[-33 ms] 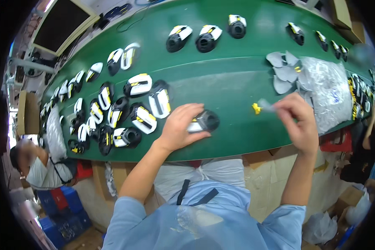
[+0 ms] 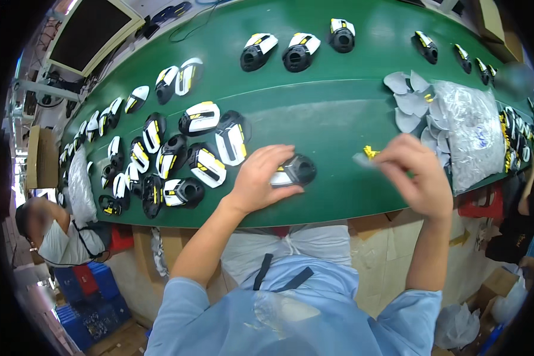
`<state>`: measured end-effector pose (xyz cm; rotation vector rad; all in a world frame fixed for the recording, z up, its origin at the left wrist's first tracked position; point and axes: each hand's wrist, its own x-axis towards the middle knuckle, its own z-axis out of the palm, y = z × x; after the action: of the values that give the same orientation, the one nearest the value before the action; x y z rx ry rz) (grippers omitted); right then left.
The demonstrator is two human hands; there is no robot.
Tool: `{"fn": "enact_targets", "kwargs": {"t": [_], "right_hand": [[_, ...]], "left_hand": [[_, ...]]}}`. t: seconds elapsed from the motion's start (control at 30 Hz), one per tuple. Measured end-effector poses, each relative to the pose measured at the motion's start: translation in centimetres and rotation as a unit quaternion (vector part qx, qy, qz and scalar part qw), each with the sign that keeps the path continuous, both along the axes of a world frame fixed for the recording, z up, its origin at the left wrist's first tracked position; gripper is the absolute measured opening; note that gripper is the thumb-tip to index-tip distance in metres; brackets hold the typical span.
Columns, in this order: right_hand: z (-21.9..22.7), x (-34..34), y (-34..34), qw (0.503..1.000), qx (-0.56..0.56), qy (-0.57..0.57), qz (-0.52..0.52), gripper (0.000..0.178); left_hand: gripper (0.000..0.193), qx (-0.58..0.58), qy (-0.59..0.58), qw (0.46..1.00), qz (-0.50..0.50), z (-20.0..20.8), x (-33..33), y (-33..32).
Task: Manually assemble components onto small electronic device housings on an assembly line.
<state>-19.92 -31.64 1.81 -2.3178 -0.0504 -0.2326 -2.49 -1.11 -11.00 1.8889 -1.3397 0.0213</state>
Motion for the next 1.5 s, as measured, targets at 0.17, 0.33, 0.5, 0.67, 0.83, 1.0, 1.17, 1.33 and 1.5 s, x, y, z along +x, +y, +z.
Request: {"fn": "enact_targets", "kwargs": {"t": [0.17,0.33,0.5,0.67,0.83,1.0,1.17,1.33,1.5], "right_hand": [[-2.3,7.4,6.4,0.947,-0.188,0.075,0.249,0.008],[-5.6,9.4,8.2,0.950,-0.130,0.042,0.281,0.026],[-8.4,6.2,9.0,0.994,-0.081,-0.023,0.073,0.060],[-9.8,6.1,8.8,0.994,-0.069,-0.058,0.069,0.058],[-10.2,6.0,8.2,0.997,-0.002,-0.064,0.051,0.058],[-8.7,7.0,8.9,0.983,-0.129,-0.106,0.074,0.062],[-9.1,5.4,9.7,0.996,-0.081,-0.027,0.015,0.062],[-9.7,5.5,8.2,0.994,-0.054,-0.072,0.067,0.057],[-7.8,5.7,9.1,0.993,-0.099,-0.023,0.065,0.055]], "left_hand": [[0.072,0.012,0.005,1.000,0.025,0.3,-0.1,0.8],[0.082,-0.010,0.057,0.997,0.041,-0.2,-0.4,0.9],[0.091,-0.028,0.051,0.998,0.019,-0.9,-0.4,0.8],[0.090,-0.031,0.045,0.999,0.001,-1.0,-0.3,1.0],[0.090,-0.028,0.054,0.998,0.012,-0.8,-0.6,0.9],[0.088,-0.016,0.054,0.998,0.005,-1.0,-0.3,0.8],[0.079,-0.003,0.039,0.999,-0.003,-0.5,-0.3,0.8],[0.072,0.014,0.019,1.000,-0.007,0.1,0.0,0.6],[0.070,0.022,-0.017,0.999,0.038,0.0,0.0,0.5]]}}
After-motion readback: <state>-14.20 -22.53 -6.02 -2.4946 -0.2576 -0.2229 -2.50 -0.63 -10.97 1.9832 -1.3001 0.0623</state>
